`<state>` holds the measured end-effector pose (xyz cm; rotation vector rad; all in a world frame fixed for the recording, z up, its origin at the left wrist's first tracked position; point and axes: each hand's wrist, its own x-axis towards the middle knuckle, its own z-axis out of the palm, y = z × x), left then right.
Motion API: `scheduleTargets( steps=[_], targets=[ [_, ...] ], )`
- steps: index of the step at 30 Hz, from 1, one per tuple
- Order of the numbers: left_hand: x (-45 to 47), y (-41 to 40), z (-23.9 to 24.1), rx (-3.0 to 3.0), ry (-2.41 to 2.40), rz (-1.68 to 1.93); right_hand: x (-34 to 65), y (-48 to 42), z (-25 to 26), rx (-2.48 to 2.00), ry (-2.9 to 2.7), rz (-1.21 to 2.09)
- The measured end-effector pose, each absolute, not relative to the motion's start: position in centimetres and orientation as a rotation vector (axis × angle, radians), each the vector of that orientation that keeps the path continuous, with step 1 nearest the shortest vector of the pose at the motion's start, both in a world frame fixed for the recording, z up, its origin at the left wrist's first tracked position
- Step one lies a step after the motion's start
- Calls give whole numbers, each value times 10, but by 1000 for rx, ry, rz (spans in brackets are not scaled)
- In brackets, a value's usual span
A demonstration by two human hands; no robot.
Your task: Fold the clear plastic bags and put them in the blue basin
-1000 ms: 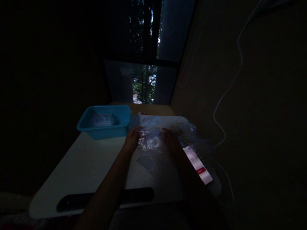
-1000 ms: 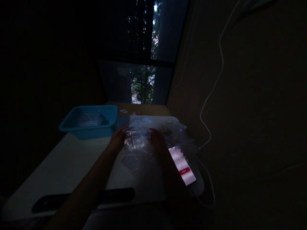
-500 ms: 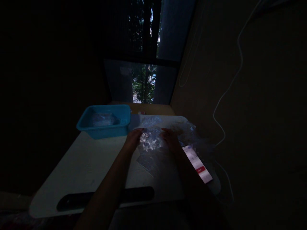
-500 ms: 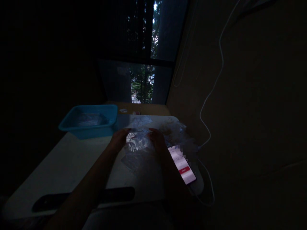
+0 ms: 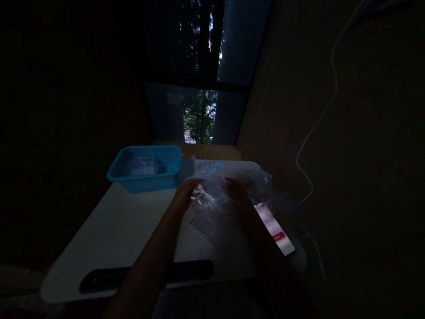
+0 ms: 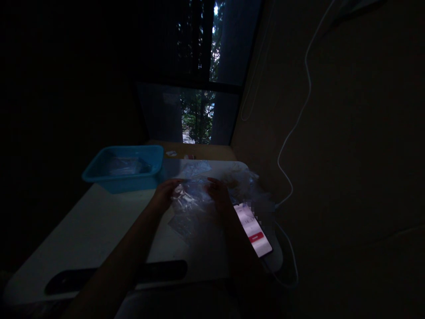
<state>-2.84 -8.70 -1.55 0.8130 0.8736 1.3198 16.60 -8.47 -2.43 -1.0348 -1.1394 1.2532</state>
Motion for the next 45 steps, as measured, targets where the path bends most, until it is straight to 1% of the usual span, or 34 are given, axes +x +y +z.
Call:
scheduleTargets(
  steps=[4,6,10,13,17,19,23,29,32,35,38,45],
  targets=[
    [-32,-94,-6,706,723,974,168,-85,-20,-1008,-1138,1291],
    [-32,-94,-7,730,725,917,167,-86,-17,-1018,-1166,1305],
    [-29,-94,-15,982,831,952,162,-88,-12,-1027,-1217,1320],
    [-27,-94,-19,1102,868,914,160,-89,-12,-1040,-1221,1283],
    [-26,-93,-21,1055,876,1015,160,-91,-12,-1036,-1206,1315],
    [-24,-92,-20,1028,885,1068,159,-94,-11,-1063,-1307,1318],
    [-23,-93,-18,990,910,1086,158,-97,-7,-1121,-1557,1159],
    [-24,-94,-19,1010,850,992,155,-95,-7,-1128,-1419,1095],
    [-24,-94,-22,1077,834,958,154,-93,-9,-1178,-1440,1032],
    [-24,-93,-24,1107,895,1019,152,-95,-8,-1269,-1584,998],
    [-23,-92,-24,1117,953,1087,150,-98,-7,-1312,-1690,1032],
    [-22,-90,-29,1126,882,1141,148,-101,-11,-1244,-1606,1041]
  ],
)
